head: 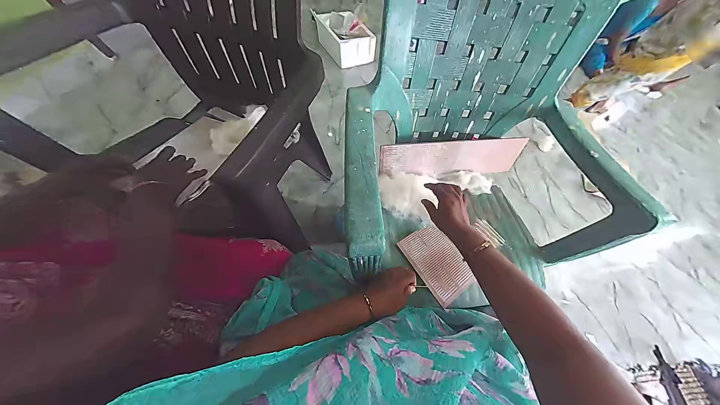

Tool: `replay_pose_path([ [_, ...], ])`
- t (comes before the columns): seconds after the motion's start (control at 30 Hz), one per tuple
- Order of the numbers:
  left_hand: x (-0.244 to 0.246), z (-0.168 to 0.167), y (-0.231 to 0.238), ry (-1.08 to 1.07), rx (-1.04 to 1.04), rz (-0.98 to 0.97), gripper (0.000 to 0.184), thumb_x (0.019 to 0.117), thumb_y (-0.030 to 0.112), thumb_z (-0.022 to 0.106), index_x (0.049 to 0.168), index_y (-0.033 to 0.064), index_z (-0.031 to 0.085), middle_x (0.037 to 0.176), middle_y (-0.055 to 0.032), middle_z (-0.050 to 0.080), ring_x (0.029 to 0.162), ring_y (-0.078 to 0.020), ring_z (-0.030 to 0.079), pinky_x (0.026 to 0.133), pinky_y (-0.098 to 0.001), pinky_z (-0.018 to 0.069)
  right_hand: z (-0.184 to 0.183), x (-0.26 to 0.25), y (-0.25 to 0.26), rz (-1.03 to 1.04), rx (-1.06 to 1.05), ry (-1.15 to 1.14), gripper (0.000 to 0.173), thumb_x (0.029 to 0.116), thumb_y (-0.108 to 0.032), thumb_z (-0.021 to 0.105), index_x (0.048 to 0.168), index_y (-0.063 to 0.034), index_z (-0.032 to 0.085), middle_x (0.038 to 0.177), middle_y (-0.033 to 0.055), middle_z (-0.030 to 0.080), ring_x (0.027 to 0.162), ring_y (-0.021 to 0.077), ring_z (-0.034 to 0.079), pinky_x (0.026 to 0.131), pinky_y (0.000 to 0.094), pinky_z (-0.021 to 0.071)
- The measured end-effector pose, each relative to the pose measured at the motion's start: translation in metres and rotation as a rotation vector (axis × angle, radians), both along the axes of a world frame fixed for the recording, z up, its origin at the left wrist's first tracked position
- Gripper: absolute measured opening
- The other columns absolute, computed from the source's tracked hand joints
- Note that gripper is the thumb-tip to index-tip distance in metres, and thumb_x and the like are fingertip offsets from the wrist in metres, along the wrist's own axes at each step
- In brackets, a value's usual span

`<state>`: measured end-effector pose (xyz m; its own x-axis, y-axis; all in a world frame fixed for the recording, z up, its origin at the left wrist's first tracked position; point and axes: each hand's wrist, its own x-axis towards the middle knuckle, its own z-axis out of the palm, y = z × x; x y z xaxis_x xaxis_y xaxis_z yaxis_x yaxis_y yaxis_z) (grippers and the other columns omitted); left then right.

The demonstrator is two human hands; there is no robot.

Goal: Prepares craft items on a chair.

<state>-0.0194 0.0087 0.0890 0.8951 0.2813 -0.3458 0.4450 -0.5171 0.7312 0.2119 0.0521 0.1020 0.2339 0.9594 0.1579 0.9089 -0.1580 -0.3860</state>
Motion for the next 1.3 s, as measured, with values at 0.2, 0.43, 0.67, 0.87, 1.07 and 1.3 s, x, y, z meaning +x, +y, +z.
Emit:
replay_pose_path([
  [0.2, 0.003, 0.002, 0.004, 0.039, -0.020, -0.061, 0.032, 0.1097, 0.013, 0.043, 0.125, -0.0083, 0.061, 0.126, -0.0269, 0.062, 0.124, -0.0395, 0.059, 0.108, -0.0508, 0.0446, -0.023, -0.001, 0.037, -0.225, 0.052, 0.268, 0.033, 0.0992, -0.018, 0.065, 0.128, -0.0015, 0.065, 0.114, 0.0188, 0.073, 0.115, 0.0403, 0.065, 0.102, 0.0616, 0.0452],
  [0.43, 0.001, -0.003, 0.002, -0.018, -0.004, -0.052, 0.032, 0.1089, 0.011, 0.043, 0.125, -0.0097, 0.062, 0.128, -0.0273, 0.062, 0.127, -0.0400, 0.058, 0.111, -0.0511, 0.0427, -0.012, -0.004, -0.016, -0.345, 0.190, 0.435, 0.025, 0.0975, -0.011, 0.068, 0.119, 0.0016, 0.069, 0.112, 0.0193, 0.072, 0.107, 0.0299, 0.069, 0.095, 0.0487, 0.0534],
  [0.67, -0.002, -0.005, -0.003, -0.056, 0.037, 0.021, 0.033, 0.1087, 0.013, 0.044, 0.125, -0.0079, 0.063, 0.129, -0.0264, 0.062, 0.127, -0.0380, 0.058, 0.111, -0.0500, 0.0431, 0.002, 0.021, -0.074, -0.531, 0.485, 1.337, 0.023, 0.1000, 0.007, 0.052, 0.121, -0.0027, 0.054, 0.097, 0.0057, 0.063, 0.080, 0.0143, 0.065, 0.076, 0.0349, 0.0589],
  [0.87, -0.005, -0.007, -0.005, -0.101, 0.038, 0.064, 0.033, 0.1088, 0.015, 0.045, 0.126, -0.0079, 0.063, 0.128, -0.0266, 0.063, 0.124, -0.0366, 0.059, 0.111, -0.0479, 0.0431, 0.004, 0.014, -0.115, -0.473, 0.531, 1.486, 0.027, 0.0960, 0.015, 0.048, 0.115, -0.0045, 0.052, 0.088, 0.0030, 0.064, 0.072, 0.0123, 0.066, 0.071, 0.0317, 0.0599],
  [1.07, -0.008, -0.014, -0.020, -0.442, -0.143, 0.439, 0.027, 0.1025, 0.018, 0.056, 0.112, -0.0055, 0.063, 0.096, -0.0096, 0.065, 0.084, -0.0075, 0.061, 0.080, -0.0242, 0.0514, -0.002, 0.003, -0.148, -0.243, 0.353, 1.528, 0.028, 0.0953, 0.013, 0.048, 0.114, -0.0052, 0.056, 0.080, 0.0024, 0.068, 0.067, 0.0126, 0.067, 0.070, 0.0322, 0.0605],
  [1.3, 0.037, 0.021, -0.017, -0.525, 0.041, 0.536, 0.030, 0.0990, 0.020, 0.067, 0.122, 0.0005, 0.069, 0.118, -0.0131, 0.062, 0.083, -0.0113, 0.057, 0.074, -0.0254, 0.0497, -0.013, -0.002, -0.156, 0.045, 0.140, 1.472, 0.033, 0.0910, 0.006, 0.056, 0.123, -0.0046, 0.057, 0.084, 0.0027, 0.071, 0.072, 0.0109, 0.068, 0.074, 0.0305, 0.0596],
])
